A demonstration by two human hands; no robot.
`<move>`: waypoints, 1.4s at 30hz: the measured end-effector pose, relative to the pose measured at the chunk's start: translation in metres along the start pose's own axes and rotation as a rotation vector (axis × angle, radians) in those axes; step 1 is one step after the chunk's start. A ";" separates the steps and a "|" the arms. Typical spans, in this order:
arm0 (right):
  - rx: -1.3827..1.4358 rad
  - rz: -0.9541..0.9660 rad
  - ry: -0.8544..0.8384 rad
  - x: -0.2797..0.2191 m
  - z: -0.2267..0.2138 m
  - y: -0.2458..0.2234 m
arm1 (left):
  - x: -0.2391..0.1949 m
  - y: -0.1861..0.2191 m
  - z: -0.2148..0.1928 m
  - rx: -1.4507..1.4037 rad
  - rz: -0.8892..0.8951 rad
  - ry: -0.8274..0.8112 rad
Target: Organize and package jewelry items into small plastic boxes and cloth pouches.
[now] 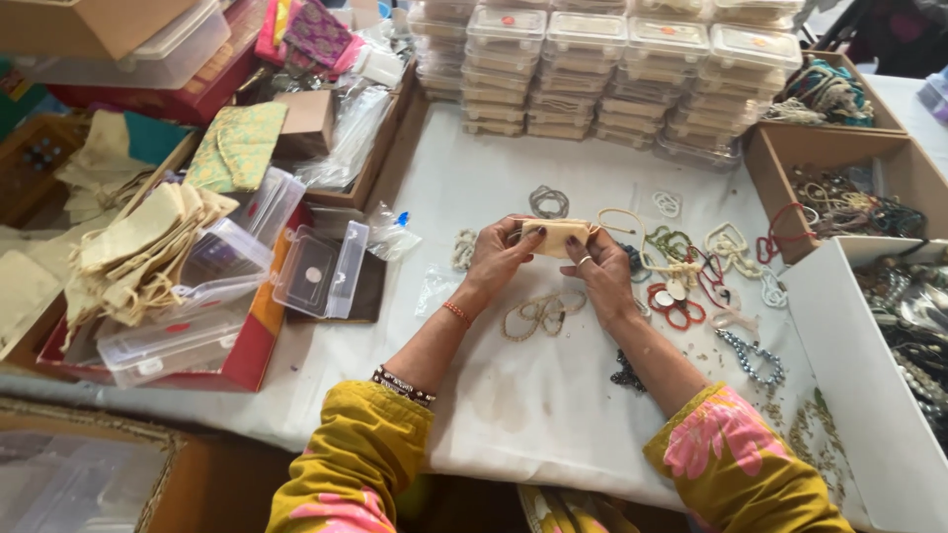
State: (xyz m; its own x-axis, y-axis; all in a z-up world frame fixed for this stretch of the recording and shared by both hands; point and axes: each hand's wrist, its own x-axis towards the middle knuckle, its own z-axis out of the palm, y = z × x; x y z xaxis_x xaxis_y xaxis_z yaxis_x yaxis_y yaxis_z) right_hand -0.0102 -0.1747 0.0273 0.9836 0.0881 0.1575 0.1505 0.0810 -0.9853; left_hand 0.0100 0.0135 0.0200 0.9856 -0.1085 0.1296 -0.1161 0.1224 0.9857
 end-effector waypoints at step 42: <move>-0.735 -0.131 -0.017 -0.010 0.004 -0.011 | -0.257 0.201 -0.175 1.825 0.185 0.740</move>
State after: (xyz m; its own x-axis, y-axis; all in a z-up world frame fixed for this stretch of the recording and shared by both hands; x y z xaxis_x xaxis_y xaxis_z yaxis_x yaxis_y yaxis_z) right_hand -0.0220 -0.1729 0.0370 0.9523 0.1393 0.2714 0.2998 -0.5919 -0.7482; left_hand -0.2452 0.2388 0.1662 0.7422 0.2035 0.6385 0.3037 -0.9515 -0.0498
